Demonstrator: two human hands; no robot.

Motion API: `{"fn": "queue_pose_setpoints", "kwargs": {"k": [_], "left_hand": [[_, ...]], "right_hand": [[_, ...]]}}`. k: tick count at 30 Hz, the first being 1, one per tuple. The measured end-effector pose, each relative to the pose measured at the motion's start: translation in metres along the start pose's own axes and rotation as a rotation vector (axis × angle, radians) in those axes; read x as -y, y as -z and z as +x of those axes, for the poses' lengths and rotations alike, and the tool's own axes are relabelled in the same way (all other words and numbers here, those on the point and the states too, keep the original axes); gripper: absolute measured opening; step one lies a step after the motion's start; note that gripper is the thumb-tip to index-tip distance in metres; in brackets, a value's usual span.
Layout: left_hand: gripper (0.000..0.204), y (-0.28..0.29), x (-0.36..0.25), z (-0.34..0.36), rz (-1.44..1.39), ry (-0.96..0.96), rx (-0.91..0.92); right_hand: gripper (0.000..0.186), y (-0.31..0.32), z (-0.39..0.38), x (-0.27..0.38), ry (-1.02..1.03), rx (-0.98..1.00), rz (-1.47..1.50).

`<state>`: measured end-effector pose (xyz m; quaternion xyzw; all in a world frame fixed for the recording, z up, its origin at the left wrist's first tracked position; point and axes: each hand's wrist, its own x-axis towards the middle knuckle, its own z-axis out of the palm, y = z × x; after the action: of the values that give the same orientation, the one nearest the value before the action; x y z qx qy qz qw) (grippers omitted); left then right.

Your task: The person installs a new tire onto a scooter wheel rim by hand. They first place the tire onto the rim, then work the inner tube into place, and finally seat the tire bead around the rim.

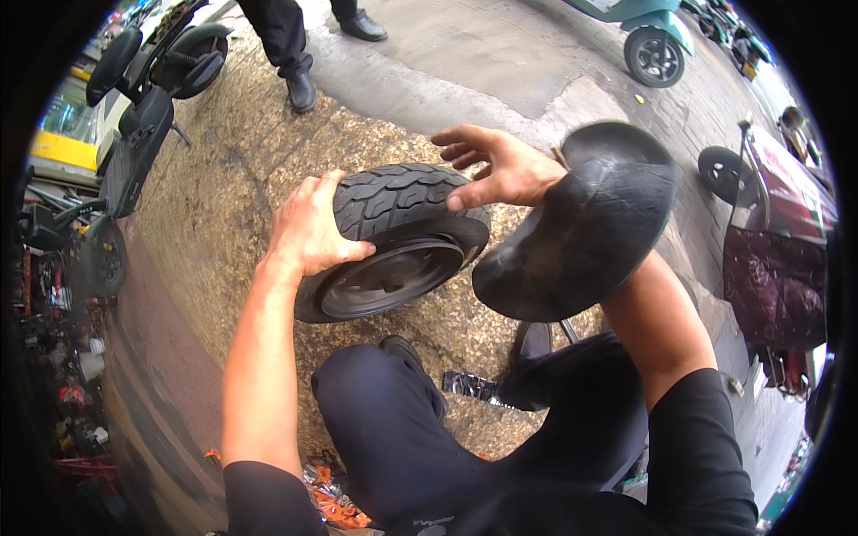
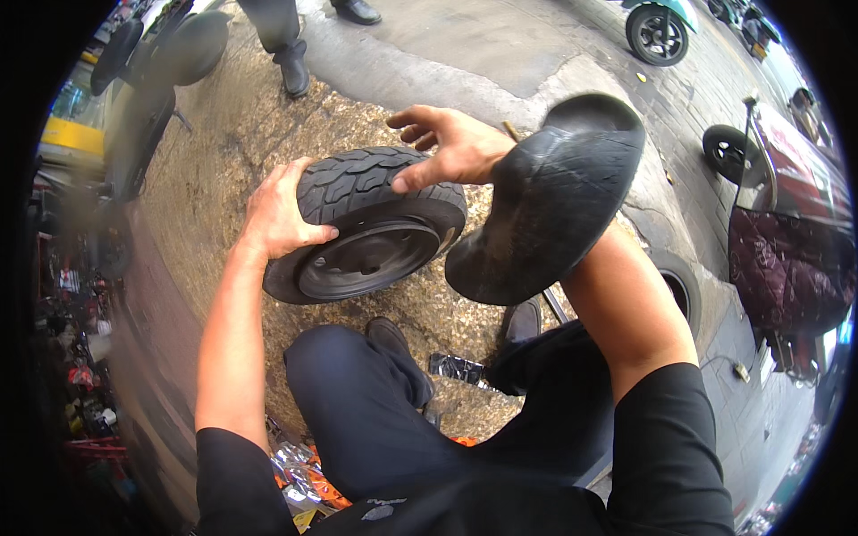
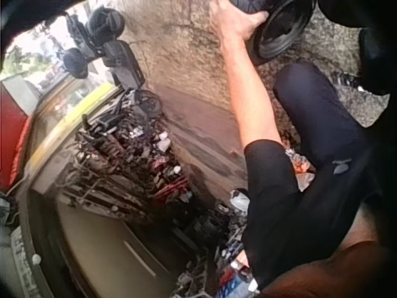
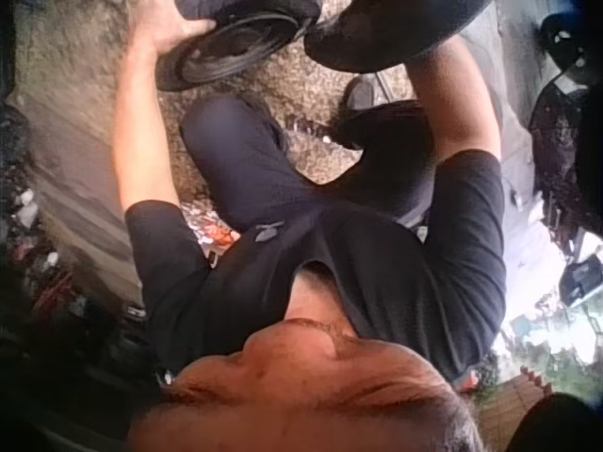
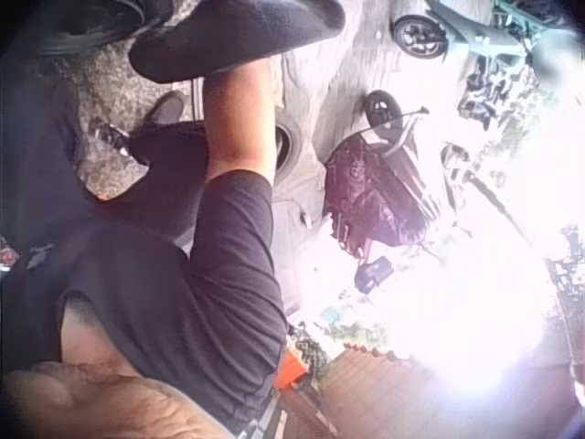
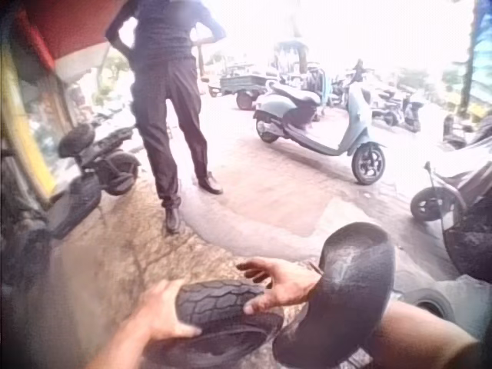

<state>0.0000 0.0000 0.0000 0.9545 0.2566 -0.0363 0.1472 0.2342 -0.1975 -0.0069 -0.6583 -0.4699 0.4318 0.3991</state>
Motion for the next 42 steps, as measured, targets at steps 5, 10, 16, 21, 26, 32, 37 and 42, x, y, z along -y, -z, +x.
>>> {"fn": "queue_pose_setpoints", "kwargs": {"k": [5,10,16,21,26,32,37,42], "left_hand": [[0.104,0.003,0.015,0.026,-0.060,-0.001,0.051],[0.102,0.002,0.035,0.054,-0.155,-0.040,0.065],[0.102,0.002,0.043,0.063,-0.154,-0.037,0.085],[0.103,0.006,0.034,0.051,-0.118,-0.052,0.120],[0.103,0.008,0.026,0.042,-0.071,-0.055,0.168],[0.103,0.010,0.022,0.042,-0.087,-0.097,0.196],[0.105,0.012,0.020,0.045,-0.073,-0.117,0.212],[0.106,0.012,0.016,0.052,-0.067,-0.054,0.253]], "right_hand": [[0.113,-0.026,0.076,-0.013,0.189,0.068,-0.385],[0.113,-0.031,0.125,-0.025,0.217,0.153,-0.382],[0.109,-0.032,0.131,-0.025,0.196,0.132,-0.390],[0.109,-0.041,0.112,-0.010,0.085,0.098,-0.428],[0.107,-0.051,0.088,-0.001,0.034,0.034,-0.505],[0.107,-0.056,0.074,-0.002,-0.007,-0.016,-0.458],[0.111,-0.058,0.070,-0.001,-0.019,-0.043,-0.496],[0.112,-0.048,0.077,-0.011,-0.031,0.009,-0.472]]}}
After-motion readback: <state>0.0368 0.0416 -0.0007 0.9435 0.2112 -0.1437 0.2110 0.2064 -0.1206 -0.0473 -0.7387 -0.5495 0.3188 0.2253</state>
